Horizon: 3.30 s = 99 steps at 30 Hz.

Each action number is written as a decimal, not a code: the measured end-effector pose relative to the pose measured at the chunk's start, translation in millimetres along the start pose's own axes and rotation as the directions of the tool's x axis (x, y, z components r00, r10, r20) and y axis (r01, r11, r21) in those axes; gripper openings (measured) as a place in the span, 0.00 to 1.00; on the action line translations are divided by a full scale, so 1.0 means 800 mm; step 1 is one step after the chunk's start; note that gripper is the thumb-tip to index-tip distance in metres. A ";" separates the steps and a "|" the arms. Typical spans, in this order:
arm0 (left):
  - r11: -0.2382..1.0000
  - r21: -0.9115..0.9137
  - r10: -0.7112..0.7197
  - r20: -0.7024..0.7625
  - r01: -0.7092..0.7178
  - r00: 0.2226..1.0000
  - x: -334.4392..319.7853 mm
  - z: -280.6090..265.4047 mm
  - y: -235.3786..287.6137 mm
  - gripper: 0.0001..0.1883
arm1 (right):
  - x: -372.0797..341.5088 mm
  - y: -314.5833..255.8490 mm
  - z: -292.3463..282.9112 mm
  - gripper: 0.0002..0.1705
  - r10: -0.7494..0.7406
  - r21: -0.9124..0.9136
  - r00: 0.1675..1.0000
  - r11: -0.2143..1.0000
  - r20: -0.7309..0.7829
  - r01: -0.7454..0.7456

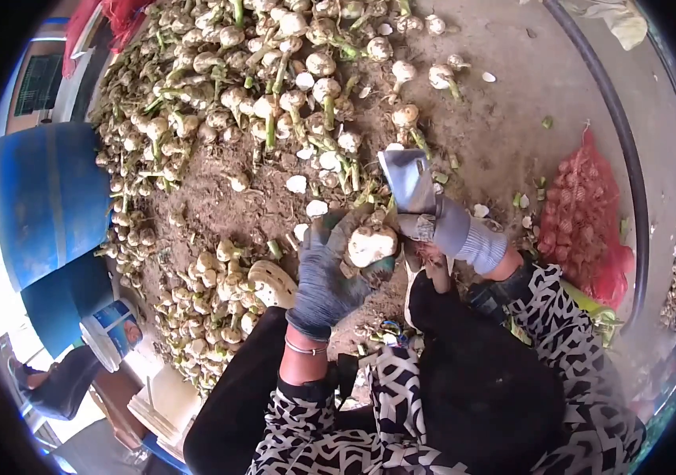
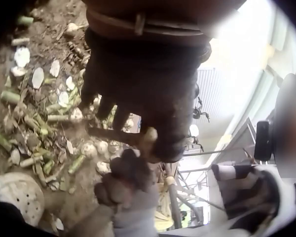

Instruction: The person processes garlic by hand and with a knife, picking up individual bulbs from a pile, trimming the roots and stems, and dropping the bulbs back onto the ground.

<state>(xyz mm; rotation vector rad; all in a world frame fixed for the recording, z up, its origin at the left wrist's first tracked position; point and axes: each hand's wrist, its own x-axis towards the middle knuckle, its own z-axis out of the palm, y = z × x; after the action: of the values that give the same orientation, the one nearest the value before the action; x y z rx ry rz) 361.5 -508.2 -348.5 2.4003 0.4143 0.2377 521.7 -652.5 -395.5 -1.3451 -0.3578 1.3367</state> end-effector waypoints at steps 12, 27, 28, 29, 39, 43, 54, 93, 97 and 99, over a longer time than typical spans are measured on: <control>0.645 -0.759 -0.079 0.043 0.084 0.996 -0.041 -0.015 -0.001 0.20 | 0.035 0.044 -0.027 0.11 0.109 -0.930 0.981 0.348 0.163 0.116; 0.174 -0.865 -0.667 0.248 0.470 0.703 -0.032 -0.018 -0.050 0.24 | 0.107 0.011 -0.029 0.24 -0.140 -0.782 0.988 0.622 -0.063 0.038; 0.033 -0.914 -0.567 0.316 0.405 0.760 -0.019 0.001 -0.050 0.23 | 0.102 0.053 -0.022 0.20 -0.323 -0.710 0.942 0.642 0.093 0.290; 0.759 -0.546 -0.347 0.122 0.355 0.930 -0.014 0.015 -0.067 0.21 | 0.070 0.013 0.012 0.13 -0.571 -0.404 0.772 0.660 0.279 0.634; 0.113 -0.966 -0.358 0.179 0.233 0.916 0.000 0.019 -0.013 0.46 | -0.007 -0.068 0.008 0.13 -0.441 -0.908 0.845 0.136 0.302 0.396; 0.297 -0.878 -0.476 0.205 0.375 0.855 0.007 0.000 0.011 0.46 | -0.006 -0.067 0.022 0.13 -0.498 -0.924 0.808 0.030 0.316 0.380; 0.217 -0.874 -0.450 0.306 0.435 0.839 -0.003 0.022 0.044 0.34 | 0.007 -0.018 -0.031 0.12 0.376 -0.202 0.917 0.895 -0.135 -0.397; 0.194 -0.889 -0.329 0.339 0.414 0.882 -0.004 0.008 -0.059 0.26 | 0.023 -0.051 0.027 0.06 -0.440 -0.702 0.855 0.515 0.275 0.491; 0.385 -0.873 -0.375 0.147 0.298 0.915 -0.007 0.008 -0.038 0.29 | 0.020 -0.054 0.038 0.12 -0.426 -0.884 0.848 0.195 0.314 0.425; 0.463 -0.838 -0.401 0.092 0.288 0.912 -0.003 -0.008 -0.010 0.28 | 0.020 -0.054 0.044 0.16 -0.418 -0.900 0.855 0.163 0.309 0.405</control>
<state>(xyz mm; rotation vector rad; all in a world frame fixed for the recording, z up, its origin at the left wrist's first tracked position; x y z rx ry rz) 356.1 -499.4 -349.3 1.2883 0.6546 0.3065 518.0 -609.1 -356.7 -1.9961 -1.6383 0.5112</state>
